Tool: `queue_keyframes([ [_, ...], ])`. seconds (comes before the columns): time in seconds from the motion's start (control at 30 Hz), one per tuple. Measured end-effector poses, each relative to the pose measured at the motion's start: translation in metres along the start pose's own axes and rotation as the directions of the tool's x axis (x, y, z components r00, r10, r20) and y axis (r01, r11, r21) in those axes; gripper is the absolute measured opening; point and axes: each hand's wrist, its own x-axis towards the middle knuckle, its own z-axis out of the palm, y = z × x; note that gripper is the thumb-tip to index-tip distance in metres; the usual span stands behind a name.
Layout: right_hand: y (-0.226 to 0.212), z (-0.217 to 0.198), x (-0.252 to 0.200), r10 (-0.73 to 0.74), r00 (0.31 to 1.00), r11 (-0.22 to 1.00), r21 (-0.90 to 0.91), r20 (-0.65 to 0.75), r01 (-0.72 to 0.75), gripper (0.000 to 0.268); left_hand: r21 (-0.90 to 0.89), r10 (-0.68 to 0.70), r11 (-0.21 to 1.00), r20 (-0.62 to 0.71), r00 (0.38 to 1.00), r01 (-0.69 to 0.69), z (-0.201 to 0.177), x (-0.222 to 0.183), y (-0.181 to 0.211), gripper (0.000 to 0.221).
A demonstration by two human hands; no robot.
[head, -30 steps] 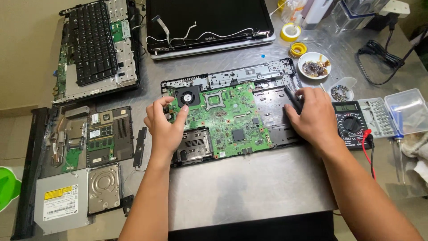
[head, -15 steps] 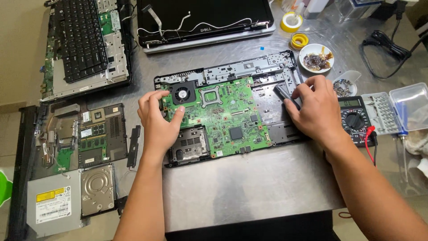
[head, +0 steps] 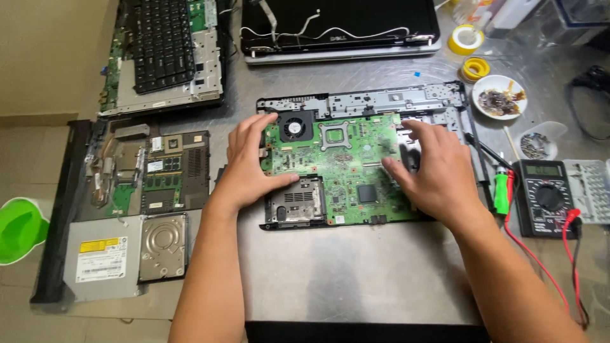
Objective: The person works on a disassembled laptop on a metal workbench, holding the exposed motherboard and chassis while using a multimeter and screwdriver. They reposition the motherboard in the chassis, adjust the multimeter, then use a screwdriver to pick up small screws from a dish and work on the board.
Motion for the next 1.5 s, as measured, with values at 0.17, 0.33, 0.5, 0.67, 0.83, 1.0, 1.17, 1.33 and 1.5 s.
queue_keyframes([
  [0.17,-0.009,0.016,-0.007,-0.005,0.999,1.0,-0.027,0.034,0.005,0.068,0.076,-0.076,0.995,0.073,0.994,0.071,-0.009,-0.002,0.006,0.115],
  [0.33,-0.01,0.02,-0.007,-0.029,0.999,0.994,0.103,0.016,0.027,0.061,0.11,-0.136,0.986,0.105,0.985,0.125,-0.012,0.0,0.012,0.116],
  [0.5,-0.013,0.018,-0.012,0.044,0.998,0.963,0.267,-0.048,-0.03,0.043,0.109,-0.141,0.986,0.104,0.985,0.129,-0.011,0.0,0.012,0.122],
  [0.67,-0.018,0.015,-0.013,0.201,0.98,0.837,0.521,-0.006,-0.168,0.032,0.087,-0.118,0.99,0.085,0.989,0.111,-0.009,0.0,0.007,0.124],
  [0.83,-0.015,0.018,-0.012,0.335,0.937,0.638,0.709,0.096,-0.301,0.026,0.061,-0.151,0.988,0.095,0.984,0.145,-0.009,0.001,0.008,0.119],
  [1.0,-0.006,0.017,-0.011,0.354,0.932,0.635,0.712,0.076,-0.3,0.024,0.0,-0.073,0.997,0.013,0.997,0.073,-0.005,-0.001,0.002,0.129],
  [1.17,-0.006,0.019,-0.011,0.388,0.918,0.619,0.716,0.079,-0.323,0.026,0.0,-0.086,0.996,0.006,0.996,0.086,-0.005,0.001,0.0,0.122],
  [1.33,-0.003,0.023,-0.013,0.365,0.928,0.637,0.707,0.074,-0.308,0.025,0.027,-0.067,0.997,0.002,0.998,0.067,0.0,-0.001,-0.003,0.123],
  [1.5,-0.013,0.025,-0.015,0.419,0.902,0.581,0.732,0.106,-0.357,0.028,0.063,-0.016,0.998,-0.039,0.999,0.019,0.005,-0.002,-0.005,0.118],
])
